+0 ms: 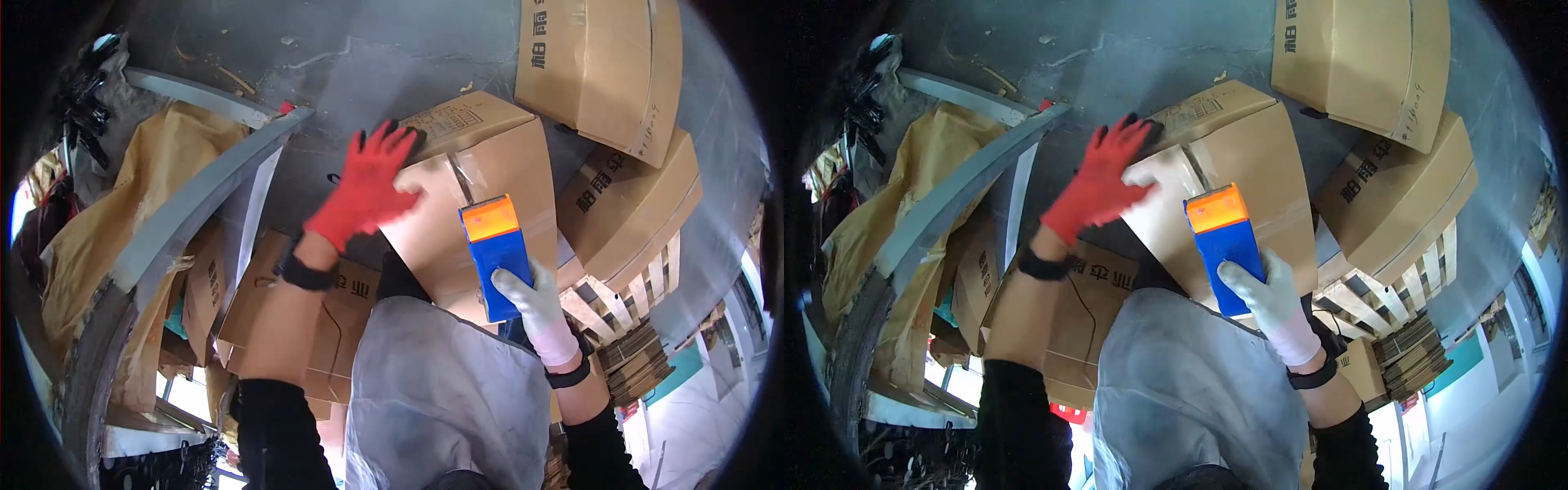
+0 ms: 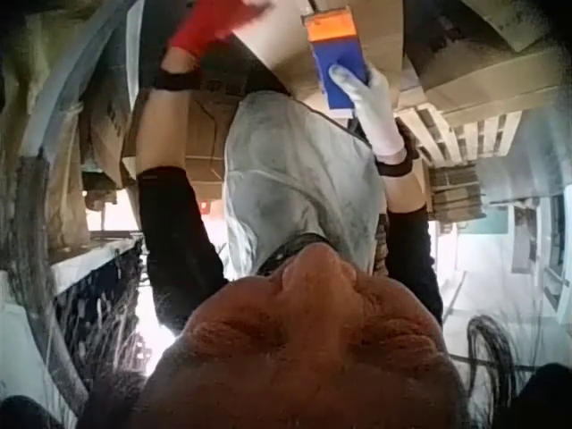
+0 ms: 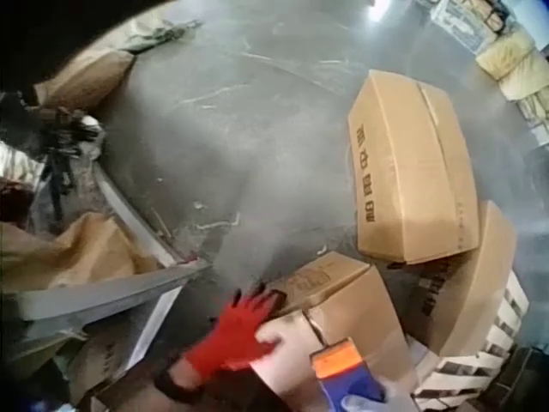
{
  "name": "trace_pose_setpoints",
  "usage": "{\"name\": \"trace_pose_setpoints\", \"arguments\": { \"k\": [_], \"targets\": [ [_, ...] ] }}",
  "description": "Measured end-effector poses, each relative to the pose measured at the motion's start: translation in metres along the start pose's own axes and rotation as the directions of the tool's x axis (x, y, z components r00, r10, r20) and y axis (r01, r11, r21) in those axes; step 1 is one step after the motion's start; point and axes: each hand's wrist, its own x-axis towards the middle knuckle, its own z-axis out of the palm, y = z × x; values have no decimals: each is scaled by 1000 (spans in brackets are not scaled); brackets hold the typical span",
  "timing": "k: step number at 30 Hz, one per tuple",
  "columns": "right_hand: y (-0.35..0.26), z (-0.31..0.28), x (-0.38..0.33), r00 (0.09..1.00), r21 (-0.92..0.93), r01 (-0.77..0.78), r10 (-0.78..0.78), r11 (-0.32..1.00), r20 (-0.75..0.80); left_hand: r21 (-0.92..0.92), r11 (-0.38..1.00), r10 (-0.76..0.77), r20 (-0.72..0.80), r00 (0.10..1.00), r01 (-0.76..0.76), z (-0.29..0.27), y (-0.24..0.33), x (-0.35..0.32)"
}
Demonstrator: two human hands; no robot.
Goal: The person packs bundles of black rods into a cardboard box, folds the flaps closed, and seals it using a tape dispenser. After moving the sealed box aside, they repeat the process by filling and taping another box.
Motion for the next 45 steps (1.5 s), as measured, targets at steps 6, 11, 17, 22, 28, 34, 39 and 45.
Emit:
{"name": "trace_pose_setpoints", "arguments": {
  "k": [6,11,17,22,28,34,39,45],
  "targets": [
    [-11,18,-9,1000,-45,-3,4,999,25,265,838,-355,-399,845,477,25,51,11],
    [-5,12,-3,998,-15,-56,56,998,6,377,807,-252,-476,843,454,29,52,12],
    [31,-11,27,1000,-158,-1,-1,987,-17,63,996,-51,-126,991,59,12,15,4],
    [29,-5,25,1000,-115,-27,29,993,8,405,914,170,-447,878,29,17,45,61],
    [20,-5,6,987,-3,-86,86,996,132,392,851,-266,-250,931,348,53,61,77],
    [113,-67,-38,994,-355,58,-22,933,105,651,730,-182,-105,978,206,36,47,66],
    [325,-195,-137,992,-302,-109,82,947,-99,455,890,125,-172,977,-33,26,65,67],
    [391,-209,-134,980,-294,-199,184,935,-78,803,586,149,-238,960,108,42,35,80]
  ]
}}
